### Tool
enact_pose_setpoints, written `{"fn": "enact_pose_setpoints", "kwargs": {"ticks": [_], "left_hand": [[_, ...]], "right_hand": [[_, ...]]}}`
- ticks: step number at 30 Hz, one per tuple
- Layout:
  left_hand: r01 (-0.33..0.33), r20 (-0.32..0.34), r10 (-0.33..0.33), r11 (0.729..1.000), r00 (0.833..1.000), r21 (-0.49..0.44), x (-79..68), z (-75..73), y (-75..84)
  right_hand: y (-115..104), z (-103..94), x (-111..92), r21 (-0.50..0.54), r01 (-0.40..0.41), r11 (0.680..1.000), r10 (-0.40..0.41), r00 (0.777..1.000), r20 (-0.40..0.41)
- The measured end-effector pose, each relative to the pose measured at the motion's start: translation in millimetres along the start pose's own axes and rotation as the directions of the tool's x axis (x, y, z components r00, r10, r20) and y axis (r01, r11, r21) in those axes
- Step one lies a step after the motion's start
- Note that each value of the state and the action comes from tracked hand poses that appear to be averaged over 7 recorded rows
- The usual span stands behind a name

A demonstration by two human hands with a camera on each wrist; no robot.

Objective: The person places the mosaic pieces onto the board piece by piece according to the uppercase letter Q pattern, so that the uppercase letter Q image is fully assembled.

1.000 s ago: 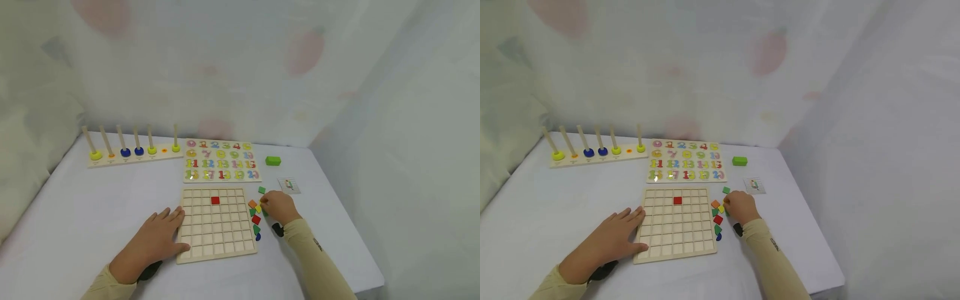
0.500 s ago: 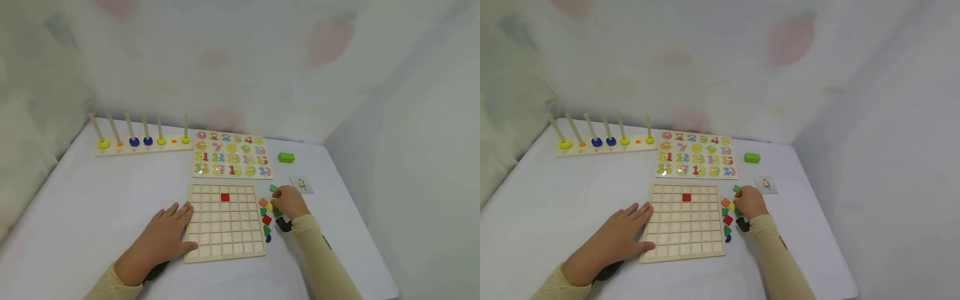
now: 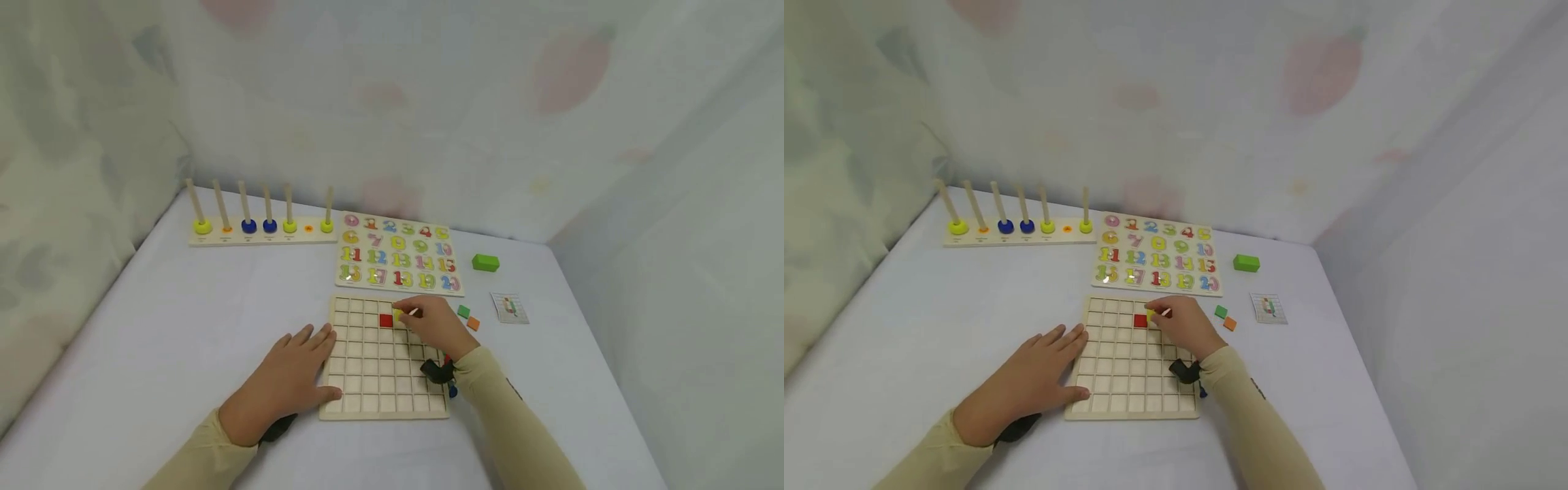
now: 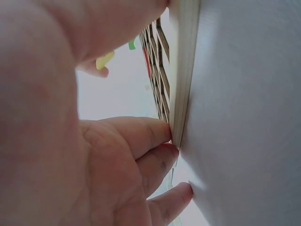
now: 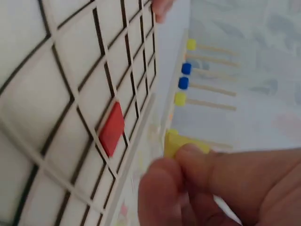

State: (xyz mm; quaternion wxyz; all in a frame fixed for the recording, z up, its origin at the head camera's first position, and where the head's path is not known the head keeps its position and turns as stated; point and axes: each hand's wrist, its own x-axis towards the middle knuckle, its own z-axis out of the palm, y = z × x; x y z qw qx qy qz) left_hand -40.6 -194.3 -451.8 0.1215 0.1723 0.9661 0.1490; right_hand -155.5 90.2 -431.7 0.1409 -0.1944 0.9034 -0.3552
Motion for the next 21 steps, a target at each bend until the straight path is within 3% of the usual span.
{"fn": "enact_pose_setpoints", "kwargs": {"ticks": [9,15,21], "left_hand": [[0.004,-0.007,-0.004,1.0,1.0,-0.03,9.8,0.8,14.3],[-0.022,0.001,0.022,0.999,1.0,-0.038,7.1,-1.2,33.0],[-0.026,0.012,0.026,0.998,1.0,-0.049,-0.4,-2.8,48.4]], "right_hand": [[-1,13.0,27,-0.141,0.144,0.979,-0.127,0.984,0.124],[2,6.8,17,-0.212,0.138,0.968,-0.106,0.982,0.154],[3,1.1,3,-0.338,0.241,0.91,-0.192,0.966,0.173]]}}
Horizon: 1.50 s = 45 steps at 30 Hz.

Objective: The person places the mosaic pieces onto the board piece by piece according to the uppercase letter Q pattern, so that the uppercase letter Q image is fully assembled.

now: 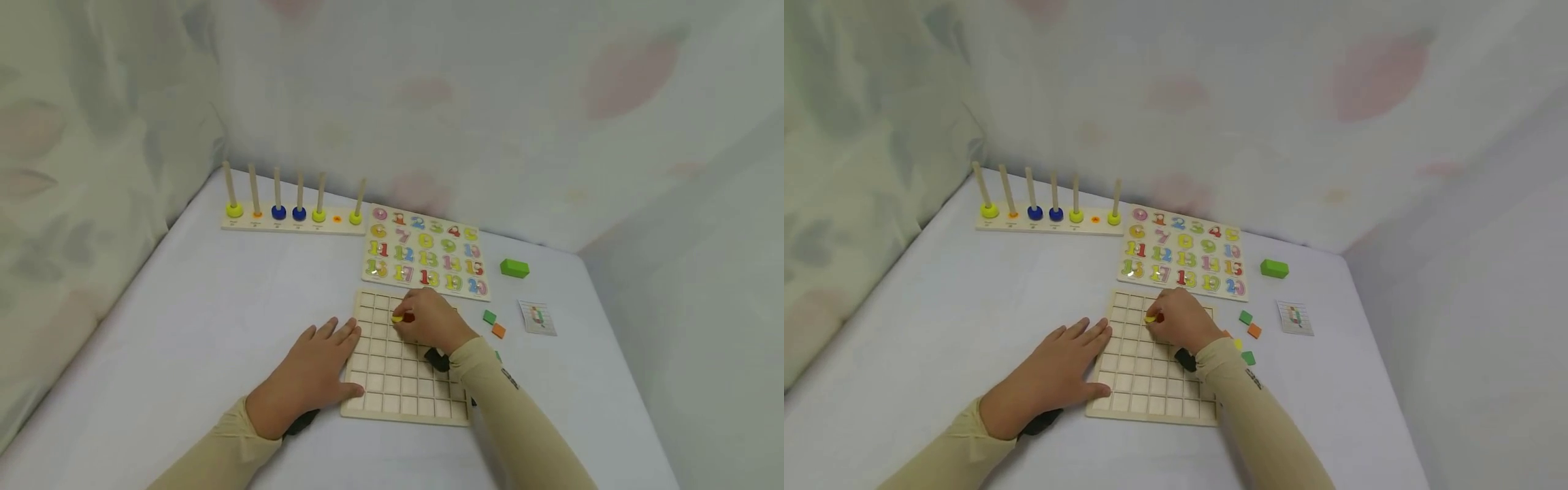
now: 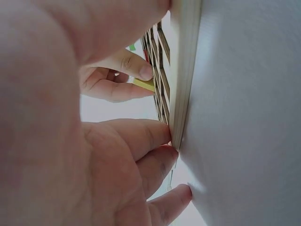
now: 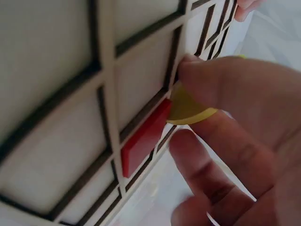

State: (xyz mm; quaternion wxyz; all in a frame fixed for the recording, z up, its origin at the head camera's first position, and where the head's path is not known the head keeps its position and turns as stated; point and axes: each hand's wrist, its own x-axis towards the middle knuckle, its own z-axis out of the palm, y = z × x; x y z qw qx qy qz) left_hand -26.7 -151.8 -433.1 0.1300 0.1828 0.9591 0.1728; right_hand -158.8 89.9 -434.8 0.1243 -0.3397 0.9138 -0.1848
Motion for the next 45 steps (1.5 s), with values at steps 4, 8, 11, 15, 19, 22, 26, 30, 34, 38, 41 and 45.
{"fn": "enact_pose_setpoints", "kwargs": {"ticks": [4,8,11,15,19,22,26,30,34,38,41,45], "left_hand": [[-0.007,0.0,0.007,1.0,1.0,0.019,-0.2,-0.1,3.5],[-0.001,-0.003,0.001,1.0,1.0,0.027,0.0,0.1,4.6],[0.008,-0.004,-0.008,0.999,1.0,0.033,-0.1,-0.2,4.1],[0.012,0.001,-0.012,1.0,1.0,0.021,-0.2,-0.8,2.2],[0.02,0.006,-0.02,1.0,1.0,0.005,-0.2,-0.5,-1.6],[0.028,0.005,-0.028,0.999,1.0,0.015,-0.8,0.4,-3.9],[0.018,-0.002,-0.018,1.0,1.0,0.003,-0.9,0.1,-3.4],[0.007,0.003,-0.007,1.0,1.0,-0.004,-1.2,-1.7,1.6],[0.009,0.003,-0.009,1.0,1.0,0.017,-0.9,-1.3,4.5],[0.003,-0.005,-0.003,0.999,1.0,0.032,-0.6,0.1,5.4],[0.001,-0.007,-0.001,0.999,1.0,0.039,-0.4,0.8,5.3],[0.014,-0.002,-0.014,1.0,1.0,0.024,-0.2,-0.3,4.1]], "right_hand": [[-1,-3.3,-6,0.022,-0.007,1.0,0.007,1.0,0.004],[0,-3.9,-8,0.079,0.012,0.997,-0.012,1.0,0.006],[1,-3.4,-8,0.035,0.035,0.999,-0.034,0.999,-0.01],[-1,-1.5,-8,-0.062,0.013,0.998,-0.015,1.0,-0.025],[-2,3.6,-6,-0.11,-0.017,0.994,0.016,1.0,-0.015],[-4,7.7,-2,-0.106,-0.02,0.994,0.018,1.0,-0.018],[-5,8.3,1,-0.075,-0.012,0.997,0.01,1.0,-0.027],[-5,4.3,0,-0.103,-0.017,0.995,0.015,1.0,-0.019],[-8,3.0,0,-0.149,-0.04,0.988,0.037,0.999,-0.02],[-9,1.9,0,-0.151,-0.054,0.987,0.049,0.998,-0.04],[-8,1.8,0,-0.141,-0.072,0.987,0.067,0.997,-0.042],[-6,4.5,3,-0.091,-0.074,0.993,0.071,0.997,-0.032]]}}
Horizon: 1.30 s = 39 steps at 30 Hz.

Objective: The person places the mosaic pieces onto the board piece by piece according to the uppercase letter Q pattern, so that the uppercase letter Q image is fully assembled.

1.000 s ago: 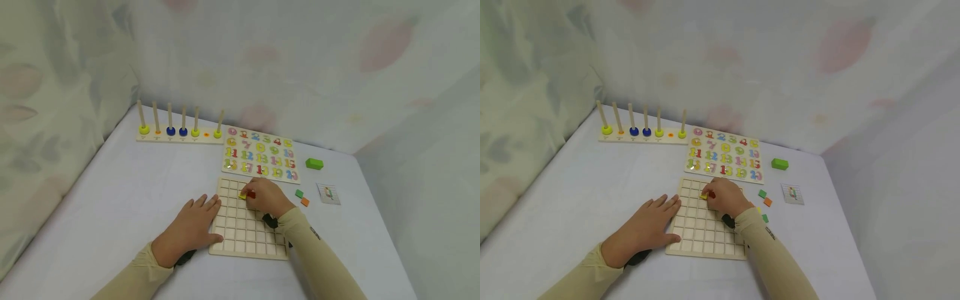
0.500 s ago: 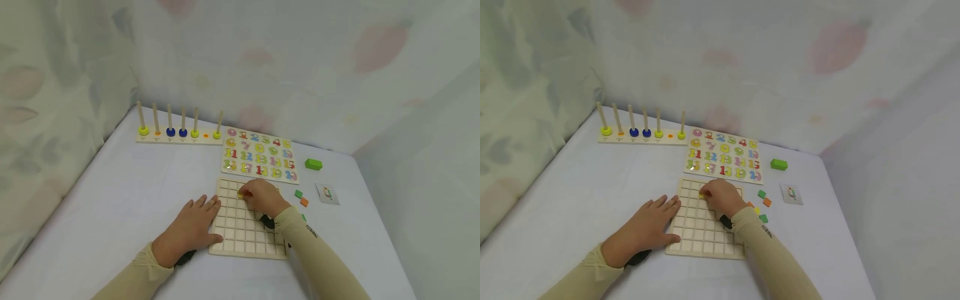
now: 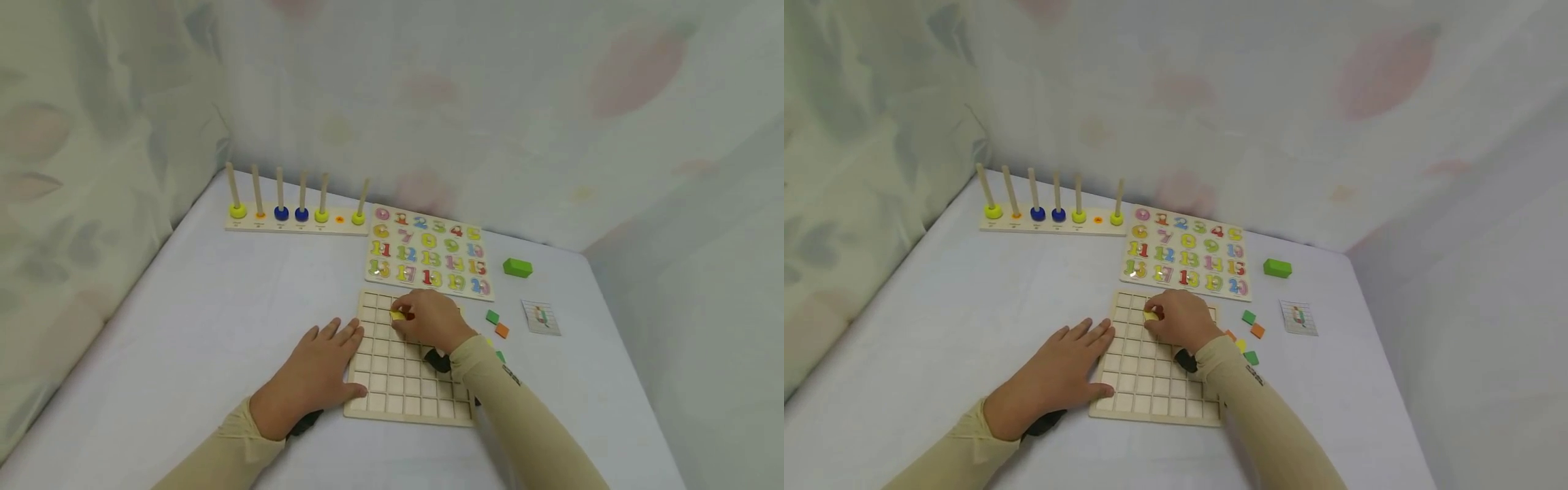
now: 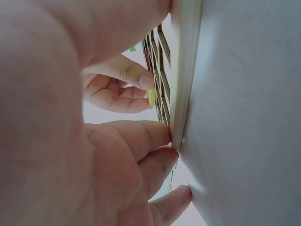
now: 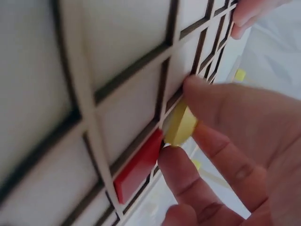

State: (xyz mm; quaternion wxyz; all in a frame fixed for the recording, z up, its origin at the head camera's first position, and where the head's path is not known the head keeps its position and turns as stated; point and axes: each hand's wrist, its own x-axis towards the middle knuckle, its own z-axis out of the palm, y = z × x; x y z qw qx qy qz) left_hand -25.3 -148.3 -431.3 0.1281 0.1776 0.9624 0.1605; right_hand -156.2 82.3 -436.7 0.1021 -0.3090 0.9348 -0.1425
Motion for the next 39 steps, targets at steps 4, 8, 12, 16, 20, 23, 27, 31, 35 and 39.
{"fn": "enact_pose_setpoints", "kwargs": {"ticks": [4,8,12,16,20,23,27,31,35,39], "left_hand": [[0.003,0.01,-0.003,1.0,1.0,-0.01,4.2,-1.8,-2.8],[-0.013,0.016,0.013,1.0,1.0,-0.009,12.0,0.0,-5.0],[-0.035,0.015,0.035,0.999,0.999,-0.021,18.6,3.1,-7.6],[-0.047,0.01,0.046,0.999,0.999,0.023,19.0,9.7,-12.9],[-0.041,0.011,0.04,0.998,0.999,0.049,8.5,14.4,-20.1],[-0.042,0.02,0.041,0.999,0.999,0.034,-1.3,14.4,-25.2],[-0.044,0.02,0.043,0.998,0.999,0.034,-11.2,12.3,-34.1],[-0.036,0.005,0.036,0.999,0.999,0.032,-18.4,7.9,-44.2],[-0.023,-0.008,0.023,1.0,1.0,0.017,-22.4,2.7,-54.8],[-0.003,-0.009,0.003,1.0,1.0,0.016,-23.5,-0.2,-66.9]], "right_hand": [[3,1.3,3,0.075,0.034,0.997,-0.035,0.999,0.009],[7,-0.4,2,0.057,0.103,0.993,-0.103,0.995,-0.002],[12,-1.1,-5,-0.042,0.103,0.994,-0.104,0.994,-0.033],[12,0.7,-17,-0.076,0.11,0.991,-0.11,0.994,0.006],[7,1.3,-38,-0.013,0.042,0.999,-0.042,0.999,0.028],[13,-1.8,-62,0.052,-0.071,0.996,0.072,0.997,-0.029],[39,-7.8,-91,0.147,-0.224,0.963,0.246,0.957,-0.152],[69,-11.0,-107,0.164,-0.356,0.92,0.386,0.894,-0.226],[77,-5.3,-111,0.164,-0.413,0.896,0.438,0.882,-0.174],[66,11.4,-99,0.13,-0.387,0.913,0.402,0.908,-0.119]]}}
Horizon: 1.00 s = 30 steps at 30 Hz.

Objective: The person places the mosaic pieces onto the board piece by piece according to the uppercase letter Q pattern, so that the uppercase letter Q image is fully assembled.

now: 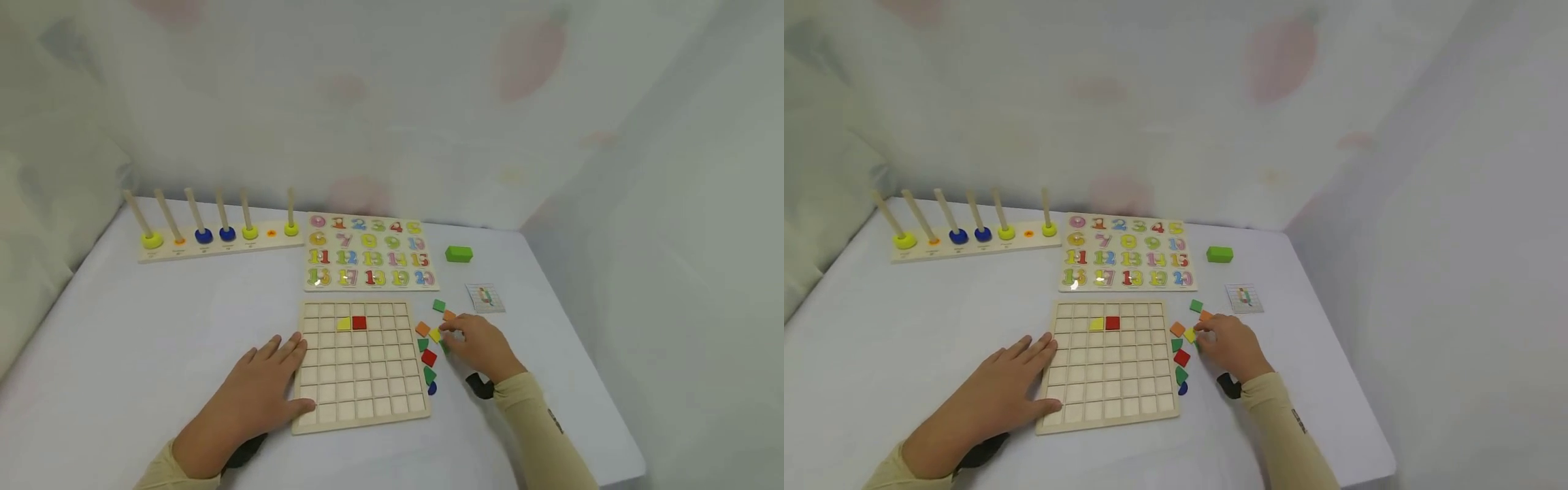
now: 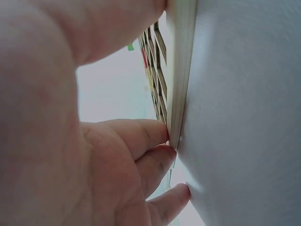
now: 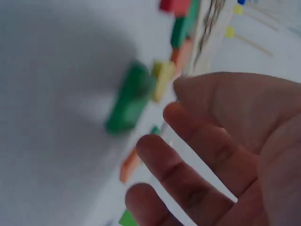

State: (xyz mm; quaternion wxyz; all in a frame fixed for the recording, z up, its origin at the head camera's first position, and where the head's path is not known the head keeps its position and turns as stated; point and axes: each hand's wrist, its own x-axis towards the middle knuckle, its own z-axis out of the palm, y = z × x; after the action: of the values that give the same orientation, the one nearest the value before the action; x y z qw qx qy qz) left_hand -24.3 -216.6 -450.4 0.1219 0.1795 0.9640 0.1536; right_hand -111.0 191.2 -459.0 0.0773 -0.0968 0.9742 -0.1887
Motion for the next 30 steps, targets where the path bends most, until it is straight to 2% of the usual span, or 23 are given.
{"fn": "enact_pose_setpoints", "kwargs": {"ticks": [3,6,9,12,16,21,26,30], "left_hand": [[0.021,0.01,-0.021,1.0,1.0,-0.007,-0.7,2.0,-4.9],[0.039,0.019,-0.039,0.999,0.999,-0.009,-1.0,2.9,-8.0],[0.04,0.025,-0.04,0.999,0.999,-0.015,-0.5,1.9,-8.4],[0.027,0.023,-0.027,0.999,0.999,-0.02,0.4,1.0,-6.1],[0.004,0.014,-0.003,1.0,1.0,-0.013,0.8,1.9,-2.8],[-0.016,-0.013,0.016,1.0,1.0,0.01,-2.5,1.5,-3.3],[-0.026,-0.026,0.026,1.0,0.999,0.009,-2.7,-2.1,-0.4],[-0.007,-0.017,0.007,1.0,1.0,0.008,-5.7,-5.0,1.4]], "right_hand": [[-11,12.9,5,-0.051,0.053,0.997,-0.053,0.999,-0.012],[-20,20.3,12,-0.104,0.066,0.992,-0.072,0.996,-0.05],[-25,22.4,17,-0.173,0.047,0.984,-0.06,0.996,-0.07],[-26,19.5,18,-0.199,0.001,0.98,-0.015,0.998,-0.066],[-29,14.1,12,-0.167,-0.011,0.986,-0.005,0.996,-0.094],[-56,12.2,16,-0.091,0.13,0.987,-0.139,0.984,-0.11],[-92,17.7,33,-0.048,0.248,0.968,-0.248,0.969,-0.003],[-111,28.7,49,-0.116,0.353,0.928,-0.348,0.936,0.06]]}}
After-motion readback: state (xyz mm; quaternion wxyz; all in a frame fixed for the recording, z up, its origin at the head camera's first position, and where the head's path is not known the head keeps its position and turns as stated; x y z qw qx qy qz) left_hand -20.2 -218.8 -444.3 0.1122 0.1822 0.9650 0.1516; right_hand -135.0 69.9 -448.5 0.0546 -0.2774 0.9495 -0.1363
